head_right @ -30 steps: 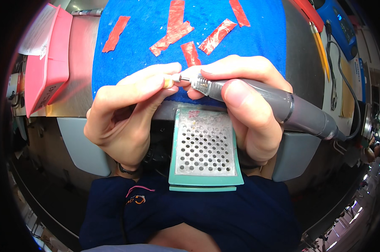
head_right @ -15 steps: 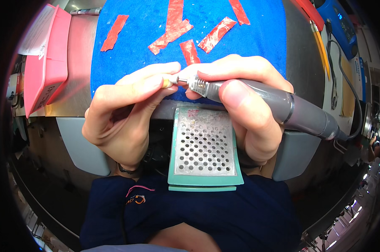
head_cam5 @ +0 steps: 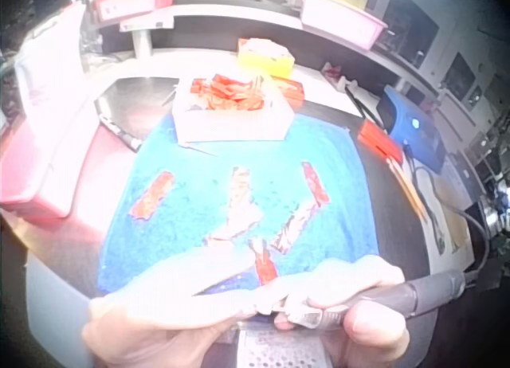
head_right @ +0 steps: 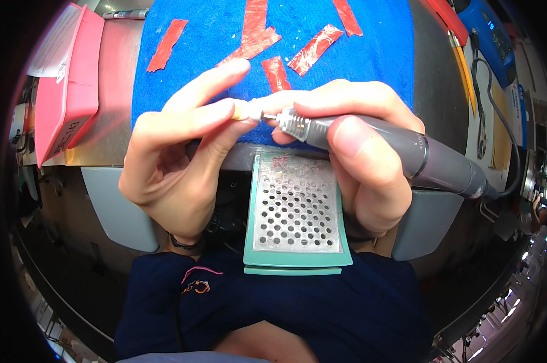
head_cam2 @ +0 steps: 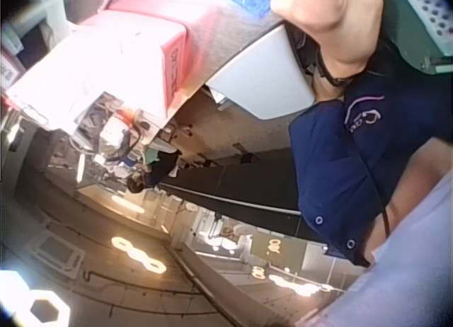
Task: Polishing a dental crown using a rotary tool.
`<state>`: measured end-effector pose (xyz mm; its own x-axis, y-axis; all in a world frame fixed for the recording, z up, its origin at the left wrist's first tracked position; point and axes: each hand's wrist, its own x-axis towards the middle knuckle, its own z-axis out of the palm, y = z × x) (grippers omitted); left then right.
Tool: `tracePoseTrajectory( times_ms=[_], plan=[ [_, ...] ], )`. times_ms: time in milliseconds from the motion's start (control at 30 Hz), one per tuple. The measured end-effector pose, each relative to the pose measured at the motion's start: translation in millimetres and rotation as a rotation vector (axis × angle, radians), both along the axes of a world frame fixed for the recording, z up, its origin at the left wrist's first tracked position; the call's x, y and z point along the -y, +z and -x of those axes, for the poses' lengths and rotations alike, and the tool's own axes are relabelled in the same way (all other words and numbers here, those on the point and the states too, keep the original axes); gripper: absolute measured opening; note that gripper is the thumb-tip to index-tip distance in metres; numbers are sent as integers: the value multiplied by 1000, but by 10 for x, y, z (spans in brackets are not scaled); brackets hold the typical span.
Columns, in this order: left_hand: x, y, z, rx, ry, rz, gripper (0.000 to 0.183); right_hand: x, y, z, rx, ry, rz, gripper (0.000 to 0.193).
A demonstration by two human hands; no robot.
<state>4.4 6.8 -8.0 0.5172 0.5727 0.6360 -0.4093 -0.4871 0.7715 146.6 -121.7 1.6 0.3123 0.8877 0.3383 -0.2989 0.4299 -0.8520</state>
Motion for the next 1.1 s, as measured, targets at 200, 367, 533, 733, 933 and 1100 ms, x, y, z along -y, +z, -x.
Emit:
tracePoseTrajectory(
  times_ms=[200, 367, 533, 733, 933, 1100],
  plan=[
    [52, 39, 34, -38, 16, 69, 31, -5, -10, 32, -55, -12, -11, 37],
    [43, 21, 26, -28, 40, 25, 33, 26, 49, 48, -71, -26, 35, 36],
    [41, 28, 30, -27, 47, 1, 33, 19, 35, 53, -63, -35, 26, 35],
    [36, 38, 35, -33, 37, 13, 32, -6, 11, -3, -4, 20, -4, 35],
    [29, 39, 35, -21, 39, 1, 31, -3, 13, -8, 21, 24, 4, 34],
    [18, 19, 34, -30, 39, -22, 31, 1, 10, 38, -17, -32, 14, 34]
  ],
)
